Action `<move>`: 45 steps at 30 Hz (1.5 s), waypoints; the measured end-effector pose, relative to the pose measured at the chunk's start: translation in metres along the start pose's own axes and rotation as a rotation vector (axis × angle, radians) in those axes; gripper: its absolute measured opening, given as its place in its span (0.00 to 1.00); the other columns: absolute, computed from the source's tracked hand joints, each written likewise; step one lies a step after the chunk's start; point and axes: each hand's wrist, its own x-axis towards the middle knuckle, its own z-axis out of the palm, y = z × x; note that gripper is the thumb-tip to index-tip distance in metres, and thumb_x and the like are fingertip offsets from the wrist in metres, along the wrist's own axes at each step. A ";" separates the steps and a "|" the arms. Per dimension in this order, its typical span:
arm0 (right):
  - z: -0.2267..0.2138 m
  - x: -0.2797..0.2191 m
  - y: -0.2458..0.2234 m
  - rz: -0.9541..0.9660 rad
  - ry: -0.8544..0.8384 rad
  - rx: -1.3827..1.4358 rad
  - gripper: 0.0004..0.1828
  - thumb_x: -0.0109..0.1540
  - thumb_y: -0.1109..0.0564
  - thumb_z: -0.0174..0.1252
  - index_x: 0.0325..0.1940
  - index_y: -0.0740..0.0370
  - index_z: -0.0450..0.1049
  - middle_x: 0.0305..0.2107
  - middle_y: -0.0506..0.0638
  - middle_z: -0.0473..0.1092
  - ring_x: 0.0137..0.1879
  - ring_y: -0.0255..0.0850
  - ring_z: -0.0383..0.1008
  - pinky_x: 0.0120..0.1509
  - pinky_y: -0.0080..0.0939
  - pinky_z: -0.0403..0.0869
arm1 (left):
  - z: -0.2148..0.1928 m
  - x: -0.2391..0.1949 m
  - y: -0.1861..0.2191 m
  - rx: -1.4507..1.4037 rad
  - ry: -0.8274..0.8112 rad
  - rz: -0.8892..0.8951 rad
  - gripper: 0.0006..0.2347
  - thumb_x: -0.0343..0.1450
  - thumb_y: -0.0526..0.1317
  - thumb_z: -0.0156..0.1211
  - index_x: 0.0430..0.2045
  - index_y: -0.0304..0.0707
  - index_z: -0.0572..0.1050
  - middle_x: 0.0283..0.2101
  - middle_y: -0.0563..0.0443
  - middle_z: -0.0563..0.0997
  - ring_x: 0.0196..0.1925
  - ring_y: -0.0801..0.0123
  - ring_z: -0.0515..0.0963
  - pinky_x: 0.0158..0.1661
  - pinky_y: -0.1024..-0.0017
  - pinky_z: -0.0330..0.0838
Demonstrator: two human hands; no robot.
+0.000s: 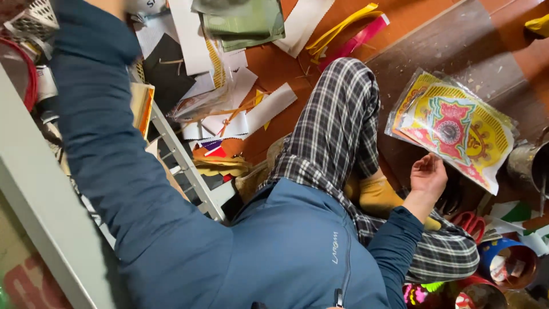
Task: Cutting strips of paper and organizing decorative paper items while sitting on the floor.
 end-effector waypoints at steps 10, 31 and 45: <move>-0.027 0.047 0.016 0.079 0.063 -0.177 0.15 0.71 0.44 0.63 0.47 0.57 0.75 0.37 0.50 0.84 0.44 0.43 0.89 0.47 0.42 0.89 | 0.128 -0.146 0.130 -0.037 -0.276 0.191 0.07 0.69 0.31 0.63 0.24 0.41 0.87 0.23 0.48 0.83 0.29 0.55 0.87 0.24 0.55 0.77; -0.036 0.049 0.015 0.071 0.019 -0.313 0.14 0.65 0.55 0.75 0.50 0.64 0.82 0.48 0.59 0.84 0.55 0.47 0.90 0.57 0.46 0.92 | 0.213 -0.153 -0.028 -0.350 -0.287 -0.772 0.07 0.76 0.32 0.61 0.41 0.31 0.85 0.40 0.38 0.87 0.49 0.47 0.89 0.44 0.52 0.87; 0.018 -0.008 0.048 -0.091 -0.113 -0.181 0.11 0.71 0.59 0.59 0.50 0.72 0.78 0.38 0.61 0.81 0.37 0.45 0.82 0.41 0.36 0.79 | 0.184 -0.106 -0.056 -0.400 0.056 -0.524 0.12 0.70 0.44 0.72 0.29 0.31 0.85 0.28 0.41 0.87 0.22 0.46 0.78 0.29 0.56 0.75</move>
